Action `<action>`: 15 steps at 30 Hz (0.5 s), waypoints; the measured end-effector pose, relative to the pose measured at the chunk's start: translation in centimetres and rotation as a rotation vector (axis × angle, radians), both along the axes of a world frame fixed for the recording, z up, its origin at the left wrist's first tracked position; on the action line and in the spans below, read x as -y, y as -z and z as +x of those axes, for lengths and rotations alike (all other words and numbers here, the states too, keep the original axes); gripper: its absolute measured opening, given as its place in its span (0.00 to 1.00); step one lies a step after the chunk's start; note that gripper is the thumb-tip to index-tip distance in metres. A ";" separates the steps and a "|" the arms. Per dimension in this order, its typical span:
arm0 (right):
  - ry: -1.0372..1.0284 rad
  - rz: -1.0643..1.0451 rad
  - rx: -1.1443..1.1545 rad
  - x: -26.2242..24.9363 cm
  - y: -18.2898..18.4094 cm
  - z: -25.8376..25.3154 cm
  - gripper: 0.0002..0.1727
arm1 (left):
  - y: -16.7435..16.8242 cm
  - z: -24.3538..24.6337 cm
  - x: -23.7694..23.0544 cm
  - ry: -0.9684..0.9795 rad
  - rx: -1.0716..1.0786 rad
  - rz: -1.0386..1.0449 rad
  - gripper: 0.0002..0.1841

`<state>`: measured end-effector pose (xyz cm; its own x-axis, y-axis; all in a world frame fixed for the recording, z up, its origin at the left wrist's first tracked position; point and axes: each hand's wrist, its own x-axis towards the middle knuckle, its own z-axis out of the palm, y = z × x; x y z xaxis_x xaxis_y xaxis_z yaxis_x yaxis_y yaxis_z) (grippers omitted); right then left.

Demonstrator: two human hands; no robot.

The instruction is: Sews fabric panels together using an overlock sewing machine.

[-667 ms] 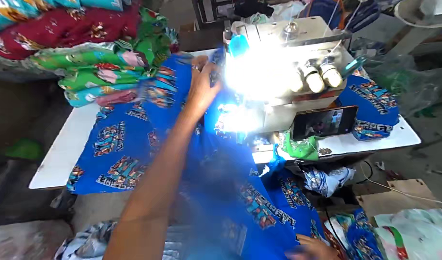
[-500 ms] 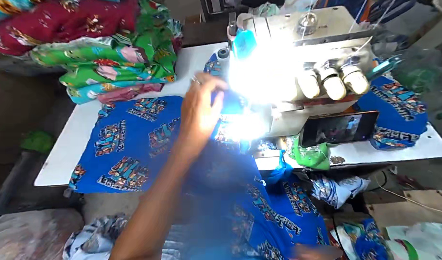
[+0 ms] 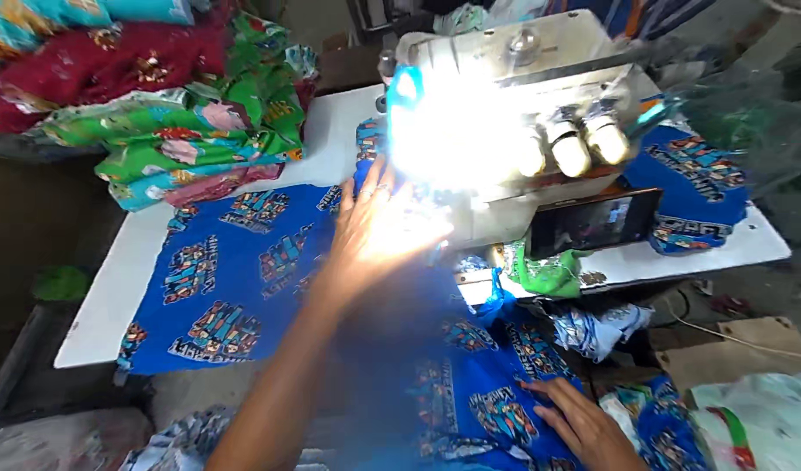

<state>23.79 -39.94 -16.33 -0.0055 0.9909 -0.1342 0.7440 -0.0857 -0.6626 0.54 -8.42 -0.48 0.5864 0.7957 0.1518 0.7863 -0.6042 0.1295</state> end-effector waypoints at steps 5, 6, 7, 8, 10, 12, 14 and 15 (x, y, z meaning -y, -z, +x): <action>0.047 0.382 0.142 -4.1 -4.6 5.2 0.16 | 0.7 -1.6 0.9 0.097 0.186 0.027 0.45; 0.104 0.437 0.187 -5.2 -5.9 6.4 0.15 | 0.7 -1.8 1.3 0.086 0.247 0.021 0.43; 0.172 0.493 0.236 -6.1 -7.0 7.7 0.14 | 0.4 -2.0 2.0 0.071 0.294 0.012 0.42; 0.244 0.551 0.284 -7.0 -7.6 9.0 0.13 | 0.0 -2.4 3.0 0.058 0.334 0.000 0.41; 0.350 0.623 0.355 -8.4 -8.0 11.6 0.11 | -0.3 -3.9 5.4 0.042 0.406 -0.023 0.37; 0.391 0.670 0.423 -9.8 -7.6 13.8 0.11 | -0.4 -5.7 7.5 0.074 0.442 -0.061 0.34; 0.377 0.655 0.476 -11.0 -6.9 15.0 0.15 | -0.1 -7.3 9.2 0.151 0.483 -0.116 0.29; 0.355 0.637 0.492 -11.4 -6.5 15.5 0.16 | 0.2 -7.9 9.9 0.183 0.504 -0.149 0.27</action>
